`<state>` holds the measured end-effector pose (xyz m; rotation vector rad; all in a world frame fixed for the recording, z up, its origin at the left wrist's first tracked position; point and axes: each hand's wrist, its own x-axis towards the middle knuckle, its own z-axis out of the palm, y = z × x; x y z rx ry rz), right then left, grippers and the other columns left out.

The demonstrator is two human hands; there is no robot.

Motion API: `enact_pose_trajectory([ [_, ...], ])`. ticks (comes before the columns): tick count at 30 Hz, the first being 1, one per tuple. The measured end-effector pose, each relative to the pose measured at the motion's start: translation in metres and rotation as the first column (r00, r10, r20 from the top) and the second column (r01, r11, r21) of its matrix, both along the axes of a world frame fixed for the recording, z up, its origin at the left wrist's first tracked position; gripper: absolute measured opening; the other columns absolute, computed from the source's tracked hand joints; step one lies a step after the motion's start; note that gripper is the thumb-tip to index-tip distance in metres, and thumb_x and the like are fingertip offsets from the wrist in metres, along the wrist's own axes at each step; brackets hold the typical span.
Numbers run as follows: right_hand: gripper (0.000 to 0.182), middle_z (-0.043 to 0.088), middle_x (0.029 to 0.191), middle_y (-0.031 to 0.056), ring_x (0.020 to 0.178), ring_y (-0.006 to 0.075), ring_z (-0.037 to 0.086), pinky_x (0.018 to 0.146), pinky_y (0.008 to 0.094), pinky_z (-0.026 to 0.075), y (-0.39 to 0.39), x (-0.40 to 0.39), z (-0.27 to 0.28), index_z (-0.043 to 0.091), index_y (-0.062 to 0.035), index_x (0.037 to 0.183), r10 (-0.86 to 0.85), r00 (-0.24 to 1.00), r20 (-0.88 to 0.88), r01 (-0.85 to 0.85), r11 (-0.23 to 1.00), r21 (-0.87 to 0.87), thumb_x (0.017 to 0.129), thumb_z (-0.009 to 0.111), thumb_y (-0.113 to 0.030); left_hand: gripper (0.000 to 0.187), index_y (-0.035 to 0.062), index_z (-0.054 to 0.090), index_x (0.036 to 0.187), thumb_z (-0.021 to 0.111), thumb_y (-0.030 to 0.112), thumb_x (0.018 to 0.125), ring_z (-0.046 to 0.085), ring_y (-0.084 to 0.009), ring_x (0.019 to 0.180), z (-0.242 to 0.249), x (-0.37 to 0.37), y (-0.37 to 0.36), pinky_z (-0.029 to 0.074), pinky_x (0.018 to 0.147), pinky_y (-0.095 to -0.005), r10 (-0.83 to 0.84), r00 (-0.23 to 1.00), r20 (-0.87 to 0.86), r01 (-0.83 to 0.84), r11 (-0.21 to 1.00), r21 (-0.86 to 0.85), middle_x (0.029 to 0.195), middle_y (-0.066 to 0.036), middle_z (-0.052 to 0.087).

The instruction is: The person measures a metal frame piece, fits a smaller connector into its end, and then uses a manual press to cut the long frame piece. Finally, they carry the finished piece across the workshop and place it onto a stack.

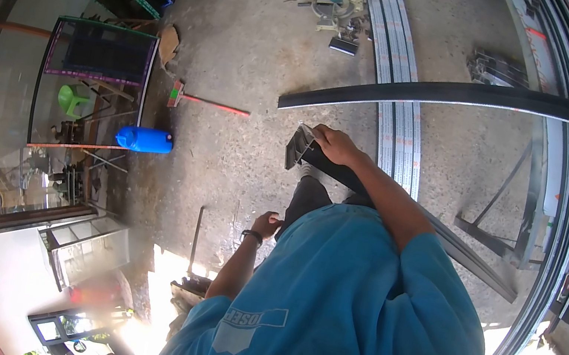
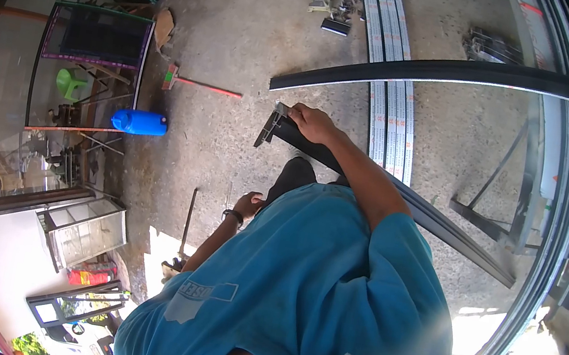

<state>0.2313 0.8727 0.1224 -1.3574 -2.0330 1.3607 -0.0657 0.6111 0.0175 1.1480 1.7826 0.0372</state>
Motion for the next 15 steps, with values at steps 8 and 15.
enact_pose_trajectory([
  [8,0.047,0.069,0.101,0.0209,0.099,0.0417,0.065,0.085,0.0479,0.049,0.002,0.0,-0.002,0.058,-0.0108,0.12,0.006,1.0,0.014,-0.006,1.0,0.011,0.105,0.035,-0.048,0.052,0.0012,0.06,0.127,0.074,0.031,0.087,0.067,-0.0288,0.111,0.001,0.004,0.003,0.053,0.092,-0.0375,0.008,0.999,0.038,-0.008,1.0,-0.002,0.116,-0.018,0.07],
  [15,0.046,0.07,0.1,0.0206,0.099,0.0413,0.065,0.086,0.0473,0.049,0.004,0.003,0.0,0.059,-0.0109,0.12,-0.007,1.0,-0.007,0.007,1.0,0.015,0.104,0.037,-0.048,0.049,-0.0013,0.056,0.13,0.07,0.023,0.09,0.067,-0.0282,0.111,0.004,0.006,0.011,0.053,0.09,-0.0355,-0.022,0.999,0.034,0.022,1.0,-0.018,0.118,-0.019,0.069],
])
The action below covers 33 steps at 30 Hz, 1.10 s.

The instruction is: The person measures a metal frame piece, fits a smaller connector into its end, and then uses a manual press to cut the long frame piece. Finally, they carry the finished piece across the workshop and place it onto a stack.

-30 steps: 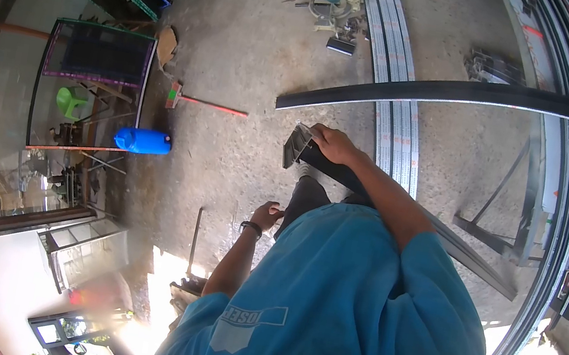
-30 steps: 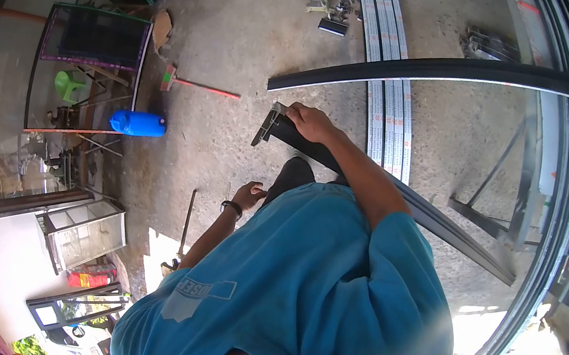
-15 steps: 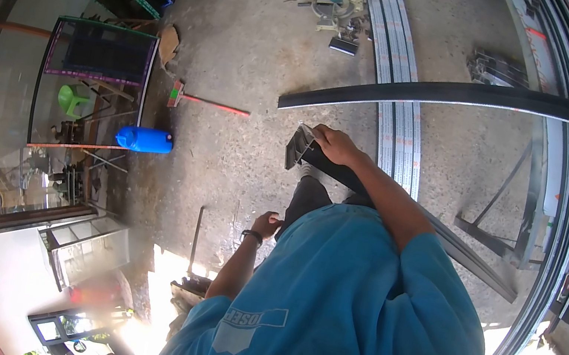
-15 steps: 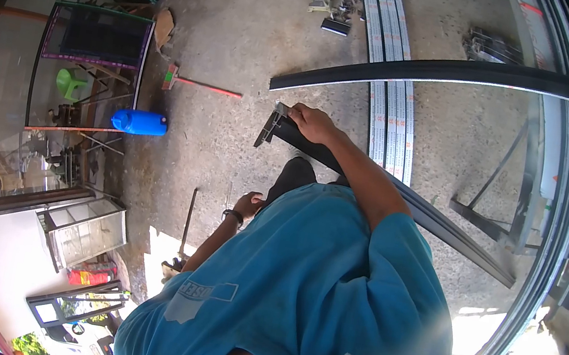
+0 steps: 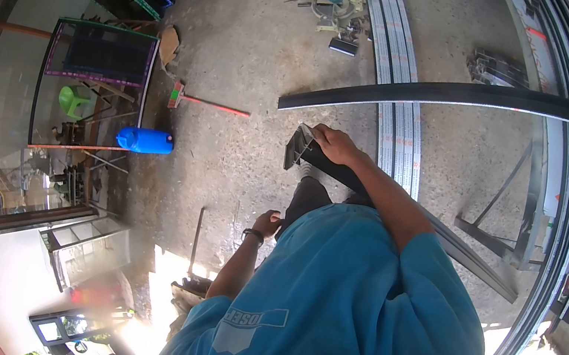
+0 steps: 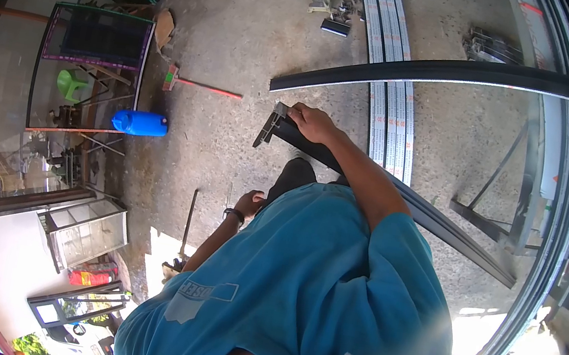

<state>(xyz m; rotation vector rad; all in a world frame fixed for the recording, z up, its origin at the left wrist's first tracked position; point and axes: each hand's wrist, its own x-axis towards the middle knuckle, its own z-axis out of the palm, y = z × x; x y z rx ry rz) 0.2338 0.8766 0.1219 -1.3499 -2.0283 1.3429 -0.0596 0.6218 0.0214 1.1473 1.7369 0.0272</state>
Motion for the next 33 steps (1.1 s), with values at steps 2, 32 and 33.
enact_pose_trajectory([
  [2,0.046,0.07,0.1,0.0206,0.099,0.0413,0.065,0.086,0.0474,0.049,0.001,0.0,-0.001,0.059,-0.011,0.12,-0.001,1.0,-0.002,0.001,1.0,0.002,0.104,0.037,-0.048,0.048,-0.0013,0.056,0.13,0.069,0.022,0.09,0.067,-0.0278,0.11,0.0,0.0,0.001,0.053,0.09,-0.0354,-0.009,1.0,0.002,0.009,1.0,0.012,0.117,-0.019,0.07],
  [32,0.05,0.069,0.102,0.0223,0.101,0.0416,0.065,0.089,0.0482,0.049,0.009,0.005,0.005,0.058,-0.0099,0.124,0.021,1.0,0.013,-0.02,0.999,-0.046,0.104,0.035,-0.049,0.056,-0.0004,0.059,0.127,0.076,0.032,0.085,0.067,-0.0284,0.11,0.008,0.001,0.022,0.053,0.092,-0.0374,0.02,1.0,0.014,-0.02,1.0,0.007,0.116,-0.019,0.07],
  [33,0.05,0.069,0.102,0.0223,0.101,0.0416,0.065,0.089,0.0482,0.049,0.009,0.005,0.004,0.058,-0.0099,0.124,0.019,1.0,0.009,-0.019,0.999,-0.042,0.104,0.035,-0.049,0.056,-0.0004,0.059,0.128,0.076,0.031,0.085,0.068,-0.0283,0.109,0.011,0.002,0.023,0.053,0.092,-0.0374,0.019,1.0,0.017,-0.019,1.0,0.01,0.116,-0.019,0.07],
])
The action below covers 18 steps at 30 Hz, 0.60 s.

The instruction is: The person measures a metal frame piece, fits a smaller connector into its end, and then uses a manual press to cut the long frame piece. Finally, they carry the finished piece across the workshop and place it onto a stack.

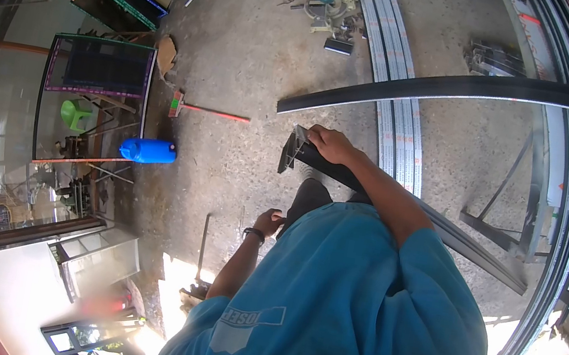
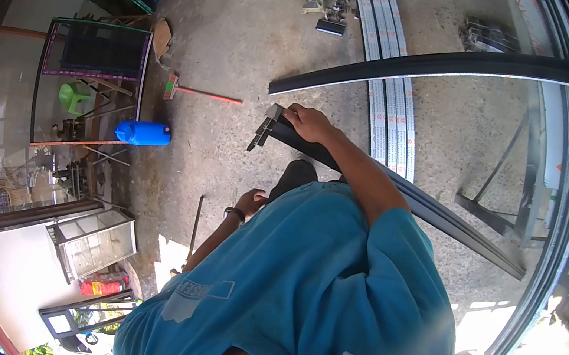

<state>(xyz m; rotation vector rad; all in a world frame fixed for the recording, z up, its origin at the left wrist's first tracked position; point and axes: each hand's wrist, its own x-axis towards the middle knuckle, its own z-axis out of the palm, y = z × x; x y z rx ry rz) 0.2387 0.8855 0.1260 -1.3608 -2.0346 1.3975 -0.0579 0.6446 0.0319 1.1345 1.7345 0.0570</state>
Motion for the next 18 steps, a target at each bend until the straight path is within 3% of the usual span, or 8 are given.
enact_pose_trajectory([
  [6,0.05,0.069,0.101,0.0226,0.099,0.0419,0.065,0.088,0.0485,0.049,0.002,0.0,-0.005,0.058,-0.0097,0.123,0.0,1.0,0.003,0.0,1.0,0.017,0.104,0.035,-0.05,0.057,0.0026,0.055,0.133,0.075,0.027,0.086,0.065,-0.0273,0.115,0.019,0.01,0.016,0.052,0.094,-0.0376,0.008,0.999,-0.037,-0.007,1.0,0.023,0.123,-0.018,0.067],
  [9,0.049,0.07,0.101,0.0226,0.099,0.0419,0.065,0.088,0.0487,0.049,0.003,0.0,-0.008,0.058,-0.0097,0.122,-0.003,1.0,0.007,0.003,1.0,0.017,0.104,0.035,-0.05,0.062,0.0042,0.054,0.134,0.079,0.028,0.083,0.069,-0.0299,0.105,0.033,0.022,0.035,0.055,0.088,-0.0387,0.115,0.993,-0.02,-0.109,0.975,0.195,0.121,-0.019,0.067],
  [10,0.049,0.07,0.101,0.0225,0.099,0.042,0.065,0.088,0.0487,0.049,0.003,0.0,-0.008,0.058,-0.0096,0.122,-0.007,1.0,0.004,0.007,1.0,0.024,0.104,0.035,-0.05,0.074,0.0067,0.045,0.141,0.082,0.027,0.08,0.067,-0.0313,0.105,0.046,0.029,0.046,0.056,0.084,-0.0403,0.118,0.993,-0.003,-0.113,0.955,0.273,0.129,-0.019,0.061],
  [13,0.046,0.069,0.101,0.0226,0.099,0.0429,0.065,0.087,0.049,0.049,0.001,0.0,-0.008,0.058,-0.0099,0.122,-0.013,1.0,-0.006,0.013,0.999,0.03,0.104,0.037,-0.046,0.083,0.0068,0.039,0.145,0.084,0.028,0.079,0.063,-0.0297,0.107,0.087,0.058,0.08,0.055,0.087,-0.0395,0.075,0.995,-0.061,-0.029,0.834,0.551,0.132,-0.016,0.055],
  [15,0.038,0.068,0.102,0.0231,0.099,0.0445,0.064,0.086,0.0497,0.048,0.001,0.001,-0.004,0.058,-0.0107,0.12,-0.018,1.0,-0.01,0.018,1.0,0.02,0.104,0.04,-0.04,0.088,0.0066,0.036,0.146,0.086,0.025,0.076,0.06,-0.0296,0.112,0.125,0.079,0.106,0.054,0.09,-0.0391,0.026,0.997,-0.069,0.025,0.767,0.641,0.136,-0.015,0.05],
  [18,0.05,0.07,0.101,0.0228,0.099,0.0413,0.066,0.088,0.0484,0.05,0.003,0.0,-0.01,0.058,-0.0085,0.122,-0.004,1.0,0.001,0.004,0.999,0.049,0.104,0.036,-0.049,0.092,0.0055,0.035,0.147,0.088,0.021,0.074,0.057,-0.0297,0.116,0.15,0.099,0.137,0.052,0.093,-0.0394,-0.069,0.997,-0.046,0.079,0.646,0.759,0.139,-0.015,0.047],
])
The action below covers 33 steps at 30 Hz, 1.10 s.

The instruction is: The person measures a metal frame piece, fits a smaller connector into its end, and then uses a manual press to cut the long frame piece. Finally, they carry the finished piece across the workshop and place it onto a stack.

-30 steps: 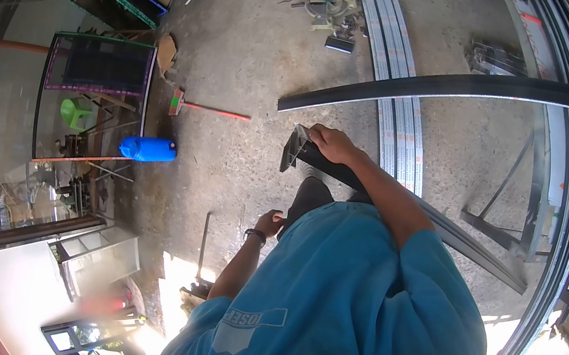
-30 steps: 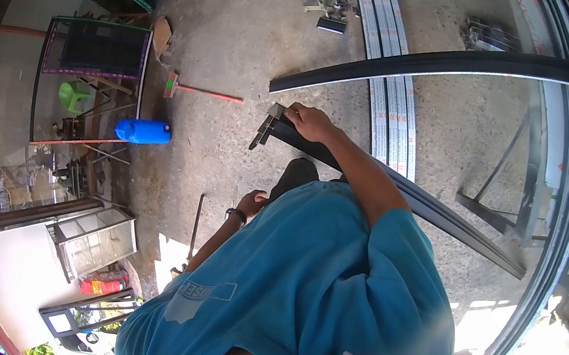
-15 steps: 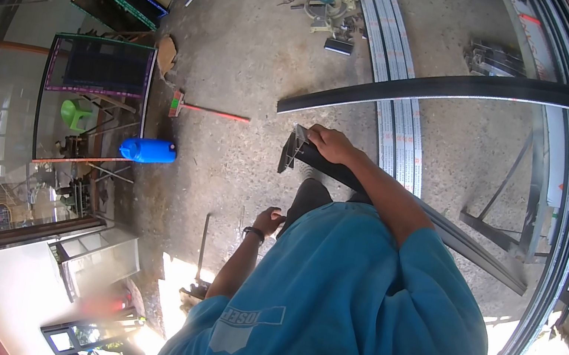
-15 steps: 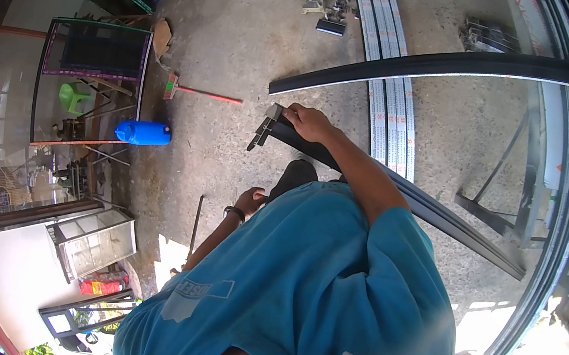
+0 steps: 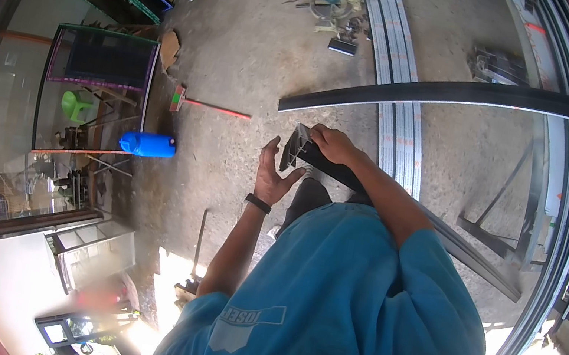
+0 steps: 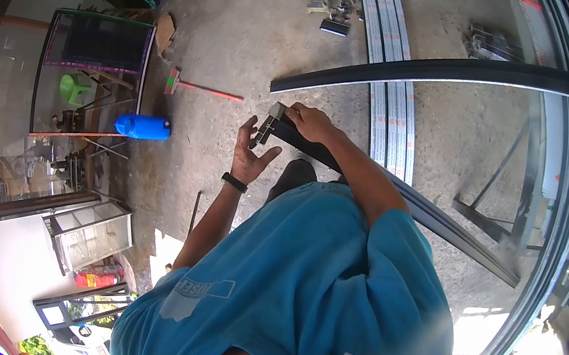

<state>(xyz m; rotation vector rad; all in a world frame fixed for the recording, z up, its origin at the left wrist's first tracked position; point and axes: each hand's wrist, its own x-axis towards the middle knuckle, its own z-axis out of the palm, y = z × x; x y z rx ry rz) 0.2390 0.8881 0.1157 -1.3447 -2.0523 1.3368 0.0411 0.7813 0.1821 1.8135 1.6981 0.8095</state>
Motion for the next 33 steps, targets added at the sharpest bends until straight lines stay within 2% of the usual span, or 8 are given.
enact_pose_trajectory([
  [2,0.05,0.07,0.102,0.0231,0.1,0.0413,0.066,0.088,0.0483,0.05,-0.001,0.0,0.006,0.059,-0.0087,0.122,0.001,1.0,-0.012,-0.001,1.0,0.011,0.104,0.035,-0.049,0.089,0.0045,0.037,0.145,0.088,0.017,0.073,0.057,-0.0278,0.114,0.007,0.009,0.015,0.052,0.094,-0.0389,-0.051,0.998,0.041,0.047,0.994,0.1,0.135,-0.015,0.051],
  [6,0.037,0.068,0.101,0.0236,0.099,0.0443,0.064,0.086,0.0497,0.049,-0.003,0.001,0.01,0.059,-0.0101,0.119,-0.03,0.998,-0.055,0.031,1.0,0.008,0.103,0.042,-0.039,0.075,0.0024,0.047,0.138,0.084,0.022,0.076,0.061,-0.0342,0.112,0.012,0.018,0.034,0.051,0.095,-0.0399,-0.026,0.988,0.153,0.022,0.999,0.028,0.123,-0.02,0.059],
  [9,0.05,0.069,0.102,0.0237,0.101,0.0426,0.065,0.089,0.0488,0.049,-0.003,0.001,0.015,0.059,-0.0087,0.121,-0.023,1.0,-0.012,0.022,1.0,-0.02,0.104,0.036,-0.049,0.061,0.0044,0.054,0.133,0.08,0.021,0.08,0.064,-0.0321,0.105,-0.007,0.009,0.035,0.052,0.093,-0.0389,-0.027,0.984,0.173,0.034,0.999,-0.036,0.116,-0.017,0.065],
  [12,0.048,0.069,0.102,0.0241,0.101,0.0434,0.065,0.089,0.0498,0.049,-0.005,0.001,0.02,0.058,-0.0087,0.121,-0.029,1.0,0.003,0.029,0.999,-0.041,0.103,0.038,-0.049,0.046,0.0034,0.059,0.127,0.075,0.018,0.087,0.065,-0.0171,0.097,-0.015,0.004,0.034,0.052,0.088,-0.03,-0.072,0.992,0.102,0.062,0.993,0.103,0.105,-0.009,0.07],
  [18,0.045,0.069,0.1,0.0246,0.101,0.0441,0.065,0.087,0.0513,0.049,-0.004,0.0,0.018,0.056,-0.0094,0.121,0.0,0.999,0.049,0.002,0.999,-0.037,0.102,0.041,-0.048,0.038,0.004,0.062,0.123,0.069,0.017,0.088,0.067,-0.0242,0.103,0.002,0.012,0.032,0.053,0.091,-0.0343,-0.05,0.999,0.02,0.046,0.988,0.149,0.11,-0.015,0.069],
  [24,0.045,0.07,0.101,0.0238,0.101,0.0433,0.065,0.088,0.0505,0.05,-0.005,-0.001,0.015,0.056,-0.0108,0.124,-0.026,0.999,0.019,0.027,0.999,-0.02,0.101,0.045,-0.048,0.041,0.0044,0.061,0.125,0.071,0.018,0.088,0.067,-0.0256,0.107,0.007,0.014,0.031,0.052,0.092,-0.035,0.005,0.988,0.155,-0.006,1.0,0.005,0.113,-0.015,0.069],
  [30,0.049,0.07,0.106,0.0228,0.104,0.0422,0.065,0.09,0.0484,0.05,-0.009,0.004,0.025,0.056,-0.0111,0.127,-0.014,1.0,0.01,0.015,0.998,-0.068,0.097,0.053,-0.049,0.056,0.0044,0.054,0.133,0.077,0.011,0.083,0.066,-0.0221,0.106,-0.003,0.014,0.025,0.051,0.096,-0.0346,-0.062,0.909,0.411,0.044,0.998,0.052,0.122,-0.014,0.065],
  [33,0.051,0.068,0.112,0.0231,0.109,0.0419,0.064,0.092,0.047,0.049,-0.007,0.008,0.021,0.055,-0.0113,0.13,0.002,1.0,-0.012,-0.003,0.997,-0.077,0.096,0.054,-0.05,0.067,0.0051,0.047,0.139,0.08,0.011,0.081,0.064,-0.0194,0.106,-0.005,0.005,0.026,0.052,0.094,-0.0331,-0.086,0.991,0.107,0.068,0.984,0.163,0.129,-0.014,0.061],
])
